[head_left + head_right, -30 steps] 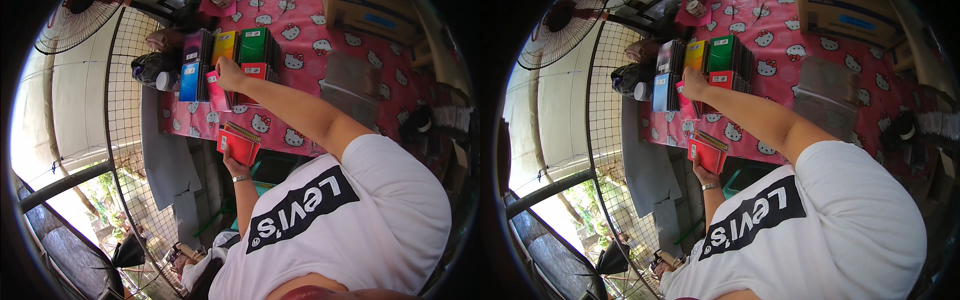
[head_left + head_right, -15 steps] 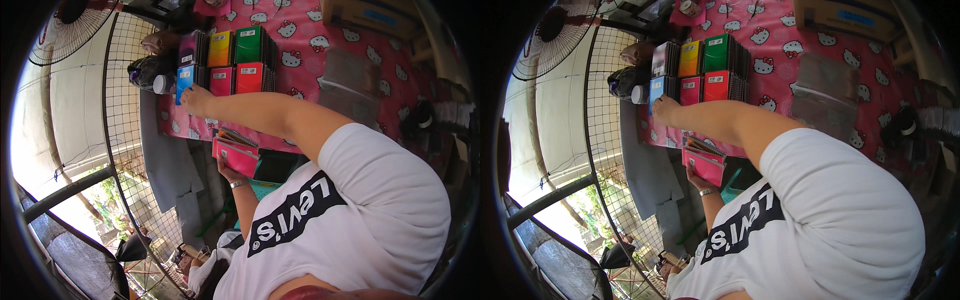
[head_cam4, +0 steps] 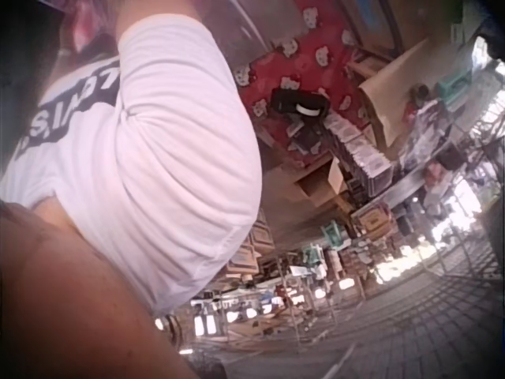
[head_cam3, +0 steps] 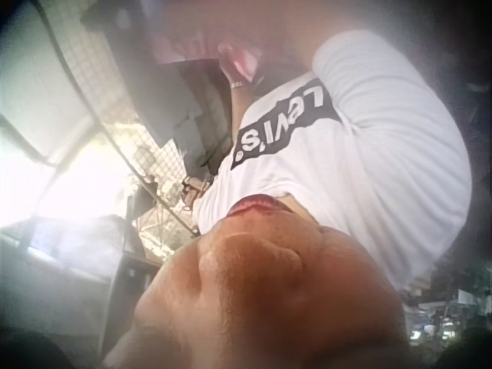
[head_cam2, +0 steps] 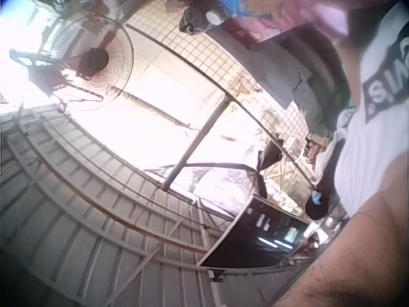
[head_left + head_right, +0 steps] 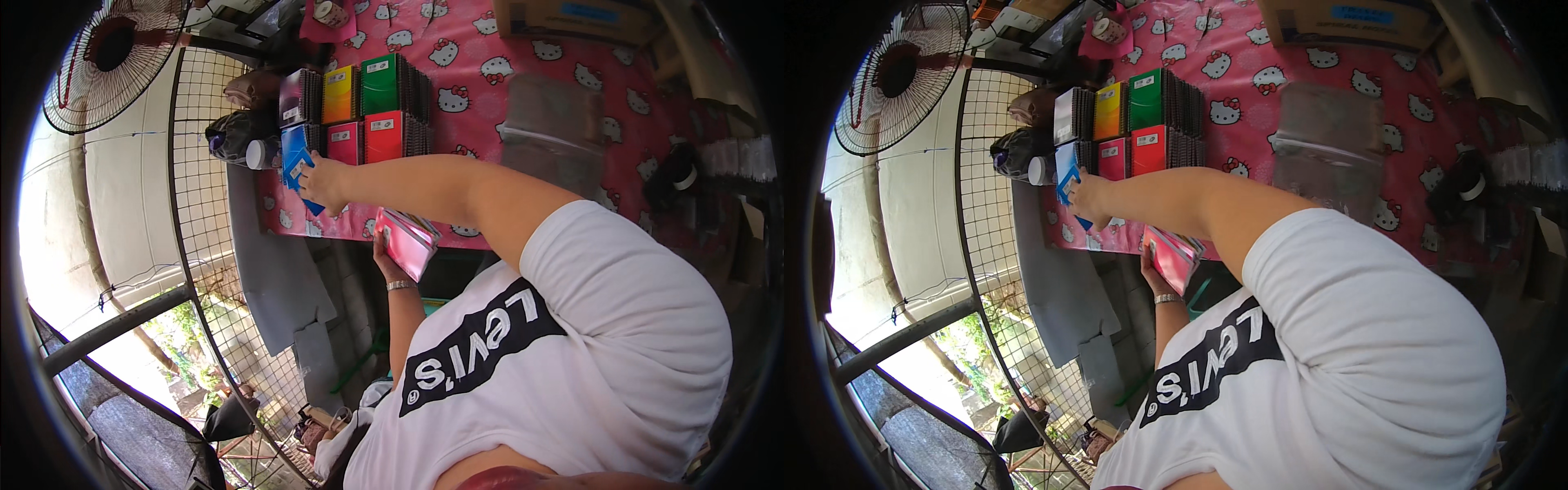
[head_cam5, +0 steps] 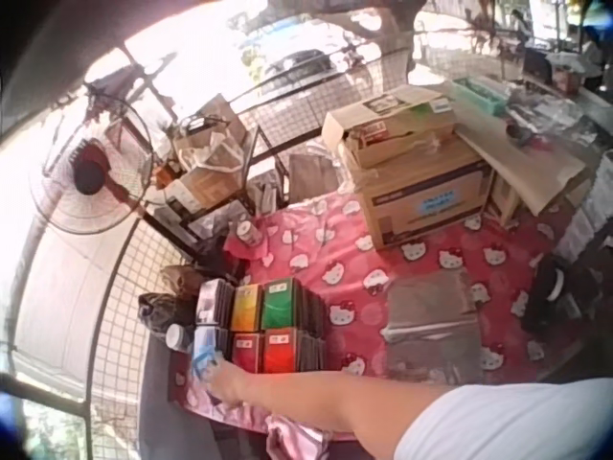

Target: The person organizes small notebooks by color on a table and then places stacks of them into clear plastic bags.

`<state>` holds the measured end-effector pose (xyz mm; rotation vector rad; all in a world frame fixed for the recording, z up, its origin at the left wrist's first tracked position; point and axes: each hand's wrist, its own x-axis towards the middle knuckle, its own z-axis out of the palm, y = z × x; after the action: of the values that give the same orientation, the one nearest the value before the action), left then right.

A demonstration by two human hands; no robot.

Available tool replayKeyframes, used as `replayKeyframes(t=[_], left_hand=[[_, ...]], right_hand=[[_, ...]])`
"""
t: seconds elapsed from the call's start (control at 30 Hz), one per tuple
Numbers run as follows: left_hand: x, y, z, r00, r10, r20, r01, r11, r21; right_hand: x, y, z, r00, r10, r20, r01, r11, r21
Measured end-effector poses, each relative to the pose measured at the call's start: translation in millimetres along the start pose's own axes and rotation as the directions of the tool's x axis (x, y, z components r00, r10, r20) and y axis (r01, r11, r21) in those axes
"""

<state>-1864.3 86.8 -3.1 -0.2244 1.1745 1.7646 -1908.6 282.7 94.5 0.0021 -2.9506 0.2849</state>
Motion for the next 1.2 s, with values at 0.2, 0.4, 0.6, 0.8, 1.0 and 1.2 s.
replayKeyframes(t=[0.2,0.4,0.6,0.8,1.0,1.2], left_hand=[[1.0,-0.7,2.0,0.999,0.037,0.035,-0.037,0.999,0.001],[-26.2,-22.2,-24.4,0.998,0.061,0.027,-0.062,0.998,0.029],[4.4,-42.6,5.8,0.781,-0.052,0.622,0.265,0.930,-0.255],[9.0,-56.8,122.9,0.803,-0.427,0.416,0.272,0.883,0.382],[40.2,-128.9,198.0,0.636,-0.460,0.620,-0.230,0.654,0.721],[98.1,-189.8,178.3,0.496,-0.498,0.712,-0.367,0.623,0.691]], right_hand=[[2.3,8.5,27.5,0.960,-0.015,-0.279,-0.016,0.994,-0.110],[-77.7,-2.2,23.1,0.849,-0.457,-0.266,0.424,0.289,0.858],[-219.2,46.9,64.0,0.762,0.463,-0.453,-0.098,0.774,0.625],[-342.2,-11.3,10.7,0.580,0.731,0.361,-0.226,-0.282,0.933],[-413.9,23.6,61.1,0.411,0.905,-0.110,-0.318,0.255,0.913],[-449.2,41.0,107.7,0.318,0.896,-0.311,-0.456,0.432,0.778]])
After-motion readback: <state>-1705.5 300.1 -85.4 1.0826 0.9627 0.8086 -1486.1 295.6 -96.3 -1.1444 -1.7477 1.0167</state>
